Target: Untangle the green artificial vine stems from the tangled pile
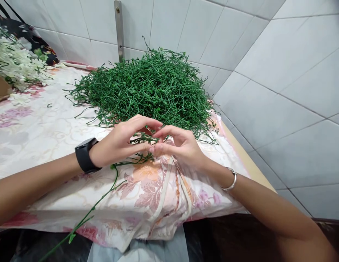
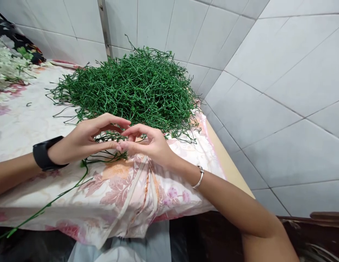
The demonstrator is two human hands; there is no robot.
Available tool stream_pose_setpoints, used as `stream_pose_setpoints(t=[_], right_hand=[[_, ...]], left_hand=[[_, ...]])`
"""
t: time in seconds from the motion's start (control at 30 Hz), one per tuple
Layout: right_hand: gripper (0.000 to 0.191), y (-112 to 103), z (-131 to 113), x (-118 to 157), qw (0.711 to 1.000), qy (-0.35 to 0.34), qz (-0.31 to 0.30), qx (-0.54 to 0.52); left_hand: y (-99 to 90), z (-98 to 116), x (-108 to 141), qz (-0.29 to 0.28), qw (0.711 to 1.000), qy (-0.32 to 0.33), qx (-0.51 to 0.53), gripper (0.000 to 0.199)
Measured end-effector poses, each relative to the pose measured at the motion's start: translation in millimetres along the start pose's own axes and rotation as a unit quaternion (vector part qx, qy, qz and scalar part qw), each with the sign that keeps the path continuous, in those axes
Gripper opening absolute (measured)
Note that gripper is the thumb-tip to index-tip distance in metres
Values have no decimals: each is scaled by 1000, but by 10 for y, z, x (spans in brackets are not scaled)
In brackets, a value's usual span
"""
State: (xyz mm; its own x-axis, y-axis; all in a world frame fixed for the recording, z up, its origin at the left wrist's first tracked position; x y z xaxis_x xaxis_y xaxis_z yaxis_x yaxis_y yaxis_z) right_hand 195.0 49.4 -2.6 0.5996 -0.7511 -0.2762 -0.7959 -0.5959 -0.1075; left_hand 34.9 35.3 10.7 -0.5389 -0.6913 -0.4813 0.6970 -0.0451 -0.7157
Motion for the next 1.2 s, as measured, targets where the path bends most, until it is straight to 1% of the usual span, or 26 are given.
stream_pose_setpoints(t=[0.07, 0.1, 0.2, 0.27, 0.33, 0.47, 0.57, 0.67, 0.77, 0.83, 0.9, 1.0, 1.03, 1.1, 1.2], right_hand=[[20, 29, 29, 21, 997, 44, -6, -70], [18, 29, 26, 26, 995, 48, -3, -83], [12, -10, -17, 21, 996, 20, 28, -77], [8, -40, -47, 9, 997, -5, 46, -69], [7, -56, -55, -4, 996, -13, 48, -77], [9, -56, -20, -19, 992, 17, 28, -118], [10, -45, -4, -18, 985, 36, 11, -166], [9, -25, 6, -12, 978, 65, -11, -197], [11, -19, 14, -7, 978, 89, -19, -189], [13, -27, 19, -6, 982, 97, -16, -160], [13, -44, 17, -8, 990, 91, -13, -108], [14, -68, -8, -12, 998, 43, -18, 31], [14, -70, -20, -11, 996, 18, -21, 88], [14, -58, -47, -2, 980, -46, -27, 193], [14, -17, -84, 21, 949, -141, -31, 282]], left_hand=[[12, 17, 5, -9, 1000, 10, -11, 40], [16, 27, 5, -11, 1000, 14, -14, 40], [7, 62, -7, -9, 999, 14, -38, 36], [-13, 90, -20, -3, 997, 11, -71, 28], [-38, 113, -30, 1, 995, 11, -101, 19], [-78, 128, -37, 9, 992, 15, -129, 10], [-78, 153, -27, -1, 993, 22, -115, 8], [-57, 187, -17, -25, 996, 3, -91, 10], [-26, 187, -17, -61, 995, -25, -70, 13], [-9, 161, -20, -87, 994, -43, -54, 14], [-1, 125, -23, -103, 992, -62, -43, 15], [1, 97, -22, -108, 990, -73, -52, 16], [1, 98, -21, -104, 990, -72, -62, 16], [4, 108, -20, -98, 990, -64, -82, 16], [14, 119, -22, -94, 989, -57, -96, 18]])
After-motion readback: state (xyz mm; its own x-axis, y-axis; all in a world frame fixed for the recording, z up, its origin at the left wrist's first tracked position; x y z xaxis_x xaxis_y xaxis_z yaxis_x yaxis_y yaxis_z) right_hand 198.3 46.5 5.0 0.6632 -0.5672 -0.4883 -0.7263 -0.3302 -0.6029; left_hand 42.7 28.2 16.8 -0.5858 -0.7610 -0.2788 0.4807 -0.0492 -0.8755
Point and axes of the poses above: each hand's wrist, its own x-axis away from the middle knuckle, its own y-axis out of the palm, z = x × y, the point moved 3 cm from there along -x, towards the middle knuckle, and after that the axes turned 11 degrees about -x, right-handed, at the moved point
